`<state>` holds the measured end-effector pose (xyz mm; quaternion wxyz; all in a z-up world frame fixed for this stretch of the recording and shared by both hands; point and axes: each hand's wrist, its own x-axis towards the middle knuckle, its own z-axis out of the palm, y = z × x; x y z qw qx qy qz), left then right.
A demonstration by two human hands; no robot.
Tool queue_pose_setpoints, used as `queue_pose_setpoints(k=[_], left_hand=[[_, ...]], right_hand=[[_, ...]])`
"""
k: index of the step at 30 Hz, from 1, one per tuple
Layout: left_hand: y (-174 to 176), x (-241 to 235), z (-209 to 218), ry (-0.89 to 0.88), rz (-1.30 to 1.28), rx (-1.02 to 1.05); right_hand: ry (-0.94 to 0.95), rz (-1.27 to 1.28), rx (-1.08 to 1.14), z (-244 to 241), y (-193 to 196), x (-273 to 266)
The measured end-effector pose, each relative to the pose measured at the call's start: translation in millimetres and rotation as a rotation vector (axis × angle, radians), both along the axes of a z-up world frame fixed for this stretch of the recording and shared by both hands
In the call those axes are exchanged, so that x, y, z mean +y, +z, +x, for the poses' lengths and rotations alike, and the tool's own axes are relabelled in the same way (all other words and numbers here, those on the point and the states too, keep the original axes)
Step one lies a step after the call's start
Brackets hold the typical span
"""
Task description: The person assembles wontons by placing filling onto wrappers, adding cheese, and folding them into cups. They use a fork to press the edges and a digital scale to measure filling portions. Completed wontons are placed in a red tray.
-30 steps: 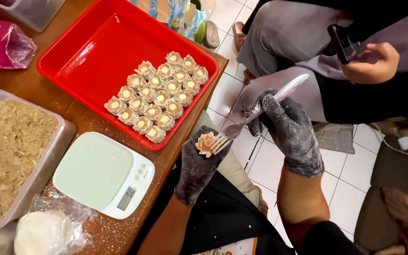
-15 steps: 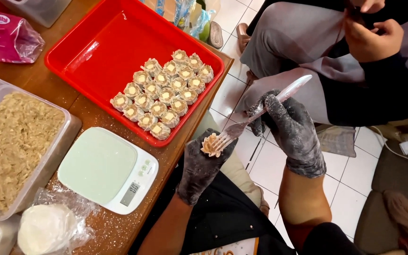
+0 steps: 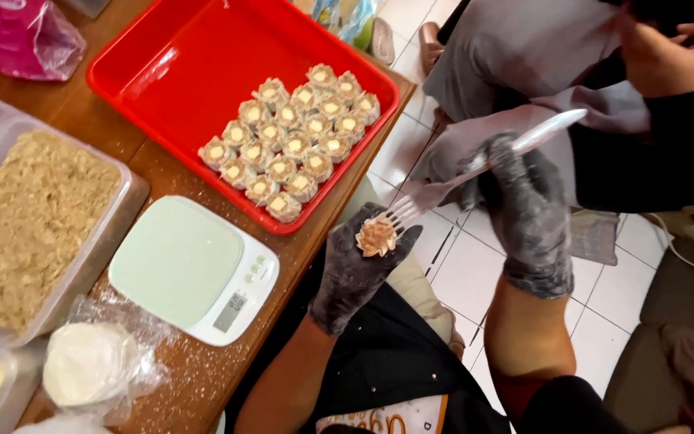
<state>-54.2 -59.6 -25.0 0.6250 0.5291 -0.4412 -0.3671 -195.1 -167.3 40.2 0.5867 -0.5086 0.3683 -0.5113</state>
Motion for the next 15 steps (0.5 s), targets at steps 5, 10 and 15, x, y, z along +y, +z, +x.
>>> queue_pose_setpoints(k=[5, 10, 15], left_hand=[[-6.0, 0.7, -0.9, 0.034, 0.004, -0.028], [-11.3, 0.7, -1.7, 0.043, -0.004, -0.052], [-15.1, -0.9, -0.2, 0.055, -0.024, -0.093]], right_hand=[[-0.004, -0.021, 0.266, 10.0, 19.7, 8.6], [0.087, 0.008, 0.349, 15.2, 19.5, 11.0], [0.185, -0.236, 0.505, 21.3, 33.2, 12.4]])
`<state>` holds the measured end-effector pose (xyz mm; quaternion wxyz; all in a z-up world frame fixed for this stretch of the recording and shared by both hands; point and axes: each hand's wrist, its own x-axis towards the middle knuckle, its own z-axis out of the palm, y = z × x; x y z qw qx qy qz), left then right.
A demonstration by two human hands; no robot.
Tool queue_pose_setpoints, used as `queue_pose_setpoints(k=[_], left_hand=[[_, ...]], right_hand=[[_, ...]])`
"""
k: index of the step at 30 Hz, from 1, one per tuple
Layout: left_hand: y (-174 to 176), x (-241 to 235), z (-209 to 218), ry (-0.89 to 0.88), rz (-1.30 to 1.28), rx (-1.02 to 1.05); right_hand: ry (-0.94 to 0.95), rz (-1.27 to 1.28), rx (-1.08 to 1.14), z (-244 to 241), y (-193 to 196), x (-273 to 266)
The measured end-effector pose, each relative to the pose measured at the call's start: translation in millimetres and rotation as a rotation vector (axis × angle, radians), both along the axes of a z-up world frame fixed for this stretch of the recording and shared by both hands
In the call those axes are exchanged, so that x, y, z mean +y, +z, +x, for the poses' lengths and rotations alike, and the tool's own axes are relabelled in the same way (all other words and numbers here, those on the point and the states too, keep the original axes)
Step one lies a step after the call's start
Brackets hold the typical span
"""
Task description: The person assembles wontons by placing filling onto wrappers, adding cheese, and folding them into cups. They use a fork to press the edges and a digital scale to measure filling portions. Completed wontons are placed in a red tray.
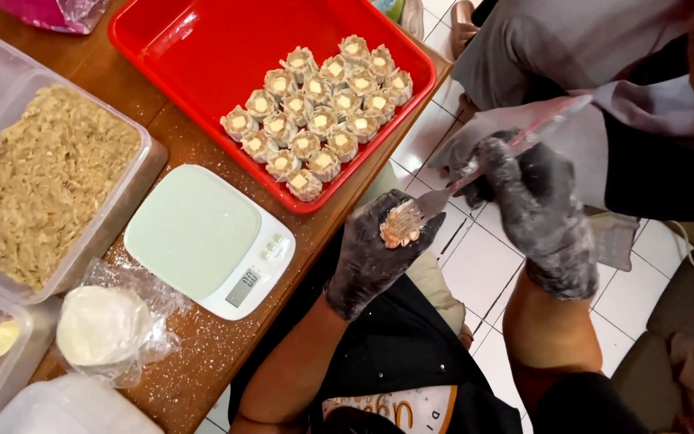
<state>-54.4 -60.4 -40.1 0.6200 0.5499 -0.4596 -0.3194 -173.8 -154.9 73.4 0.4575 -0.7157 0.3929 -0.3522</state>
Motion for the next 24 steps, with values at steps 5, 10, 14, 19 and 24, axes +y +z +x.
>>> queue_pose_setpoints(k=[5, 10, 14, 19, 24], left_hand=[[6.4, -3.2, 0.4, 0.021, -0.014, -0.015], [25.1, 4.3, 6.2, 0.092, -0.069, -0.004], [23.2, 8.9, 11.2, 0.073, 0.125, 0.01], [25.8, 13.7, 15.5, 0.06, 0.148, -0.008], [12.4, 11.2, 11.2, 0.07, 0.008, -0.011]], right_hand=[[0.018, 0.001, -0.067, -15.4, 0.5, -8.0], [-0.034, -0.008, -0.107, -15.5, -10.4, -12.4], [-0.018, -0.059, -0.048, -14.4, -19.2, -14.0], [0.185, 0.069, -0.196, -6.7, -18.2, -10.0], [0.06, -0.155, 0.064, -2.1, 0.8, -2.2]])
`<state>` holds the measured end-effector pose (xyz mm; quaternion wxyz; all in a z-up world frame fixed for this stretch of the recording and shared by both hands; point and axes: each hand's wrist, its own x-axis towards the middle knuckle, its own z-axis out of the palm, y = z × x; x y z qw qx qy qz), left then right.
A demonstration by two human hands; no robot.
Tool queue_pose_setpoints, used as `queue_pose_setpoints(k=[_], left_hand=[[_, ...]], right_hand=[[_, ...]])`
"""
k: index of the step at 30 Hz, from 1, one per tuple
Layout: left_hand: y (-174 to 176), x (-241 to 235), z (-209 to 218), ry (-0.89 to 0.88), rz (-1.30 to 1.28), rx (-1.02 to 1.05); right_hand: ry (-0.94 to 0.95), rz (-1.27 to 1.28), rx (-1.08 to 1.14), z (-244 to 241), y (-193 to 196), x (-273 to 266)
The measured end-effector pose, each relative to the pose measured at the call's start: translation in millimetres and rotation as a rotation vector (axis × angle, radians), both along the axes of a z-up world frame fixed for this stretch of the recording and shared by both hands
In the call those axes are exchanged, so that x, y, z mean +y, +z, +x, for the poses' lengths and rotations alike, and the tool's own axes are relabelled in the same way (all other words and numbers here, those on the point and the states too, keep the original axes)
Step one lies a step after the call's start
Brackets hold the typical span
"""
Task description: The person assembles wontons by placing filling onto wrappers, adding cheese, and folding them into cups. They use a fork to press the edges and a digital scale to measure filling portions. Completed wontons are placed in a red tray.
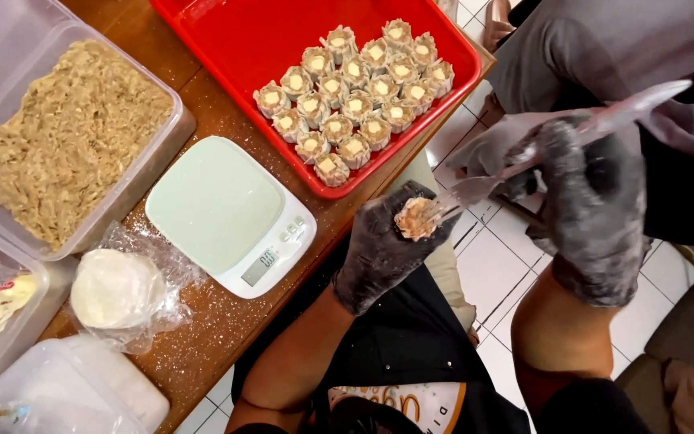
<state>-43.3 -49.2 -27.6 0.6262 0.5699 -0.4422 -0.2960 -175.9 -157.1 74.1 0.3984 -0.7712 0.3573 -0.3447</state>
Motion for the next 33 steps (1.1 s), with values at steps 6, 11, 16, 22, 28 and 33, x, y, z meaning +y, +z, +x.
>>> queue_pose_setpoints(k=[6, 11, 16, 22, 28, 33], left_hand=[[25.0, 3.5, 4.0, -0.037, -0.122, -0.058], [15.3, 2.8, 0.0, -0.053, 0.022, 0.057], [14.1, 7.8, 7.8, -0.064, 0.013, 0.222], [9.7, 11.9, 14.2, 0.166, -0.071, -0.052], [15.7, 20.2, 20.7, 0.254, -0.065, -0.093], [9.7, 23.7, 26.5, 0.249, -0.033, -0.106]], right_hand=[[0.082, 0.194, 0.105, 14.7, 11.3, 1.7], [0.12, -0.008, -0.015, 7.6, 11.0, -9.0], [0.205, -1.07, 0.185, -33.7, -35.0, -51.3], [0.246, -1.106, 0.143, 0.1, -22.1, -26.7], [0.139, 0.207, 0.095, 41.5, 4.4, 12.8], [0.137, 0.164, -0.38, 34.8, -18.6, -6.0]])
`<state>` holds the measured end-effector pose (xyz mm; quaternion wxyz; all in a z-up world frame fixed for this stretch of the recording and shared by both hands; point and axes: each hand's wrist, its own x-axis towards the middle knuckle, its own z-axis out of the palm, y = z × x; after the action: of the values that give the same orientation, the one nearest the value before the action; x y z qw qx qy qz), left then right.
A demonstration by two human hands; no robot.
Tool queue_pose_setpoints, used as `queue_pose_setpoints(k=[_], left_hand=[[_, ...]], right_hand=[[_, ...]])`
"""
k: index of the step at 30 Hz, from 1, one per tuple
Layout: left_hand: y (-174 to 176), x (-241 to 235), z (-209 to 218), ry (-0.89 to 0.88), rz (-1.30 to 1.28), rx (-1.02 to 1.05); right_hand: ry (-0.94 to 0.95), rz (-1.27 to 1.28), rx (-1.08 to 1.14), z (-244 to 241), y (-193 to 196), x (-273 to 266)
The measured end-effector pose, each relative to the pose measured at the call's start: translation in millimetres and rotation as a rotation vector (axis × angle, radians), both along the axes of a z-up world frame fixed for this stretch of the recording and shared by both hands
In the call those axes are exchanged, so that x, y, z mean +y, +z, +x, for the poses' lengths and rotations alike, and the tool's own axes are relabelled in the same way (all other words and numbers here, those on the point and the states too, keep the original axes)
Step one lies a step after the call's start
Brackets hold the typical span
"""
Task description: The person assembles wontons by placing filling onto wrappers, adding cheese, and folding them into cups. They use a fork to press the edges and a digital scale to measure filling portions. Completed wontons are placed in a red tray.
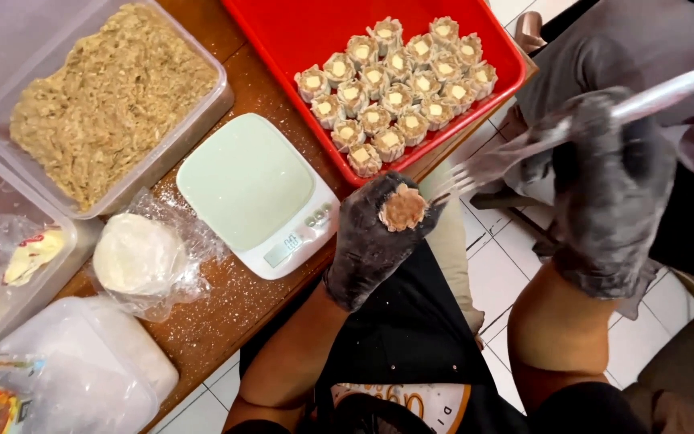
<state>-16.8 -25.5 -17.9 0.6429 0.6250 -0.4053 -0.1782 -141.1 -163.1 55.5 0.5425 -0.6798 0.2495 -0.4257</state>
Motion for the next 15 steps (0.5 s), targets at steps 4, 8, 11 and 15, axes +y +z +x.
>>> queue_pose_setpoints(k=[4, 8, 11, 15], left_hand=[[-7.6, 14.6, 4.5, 0.182, 0.021, -0.096], [-8.2, 38.8, 19.2, 0.223, 0.097, -0.163], [-18.3, 56.2, 29.2, 0.232, 0.141, -0.112], [-27.2, 71.9, 39.4, 0.213, 0.04, -0.139]], right_hand=[[-0.066, -0.115, 0.135, 9.0, 3.3, 2.6], [0.081, -0.081, 0.15, 31.2, 3.3, 14.3], [0.176, 0.045, 0.201, 49.3, 5.1, 31.9], [0.423, 0.002, 0.272, 78.5, 4.7, 55.3]])
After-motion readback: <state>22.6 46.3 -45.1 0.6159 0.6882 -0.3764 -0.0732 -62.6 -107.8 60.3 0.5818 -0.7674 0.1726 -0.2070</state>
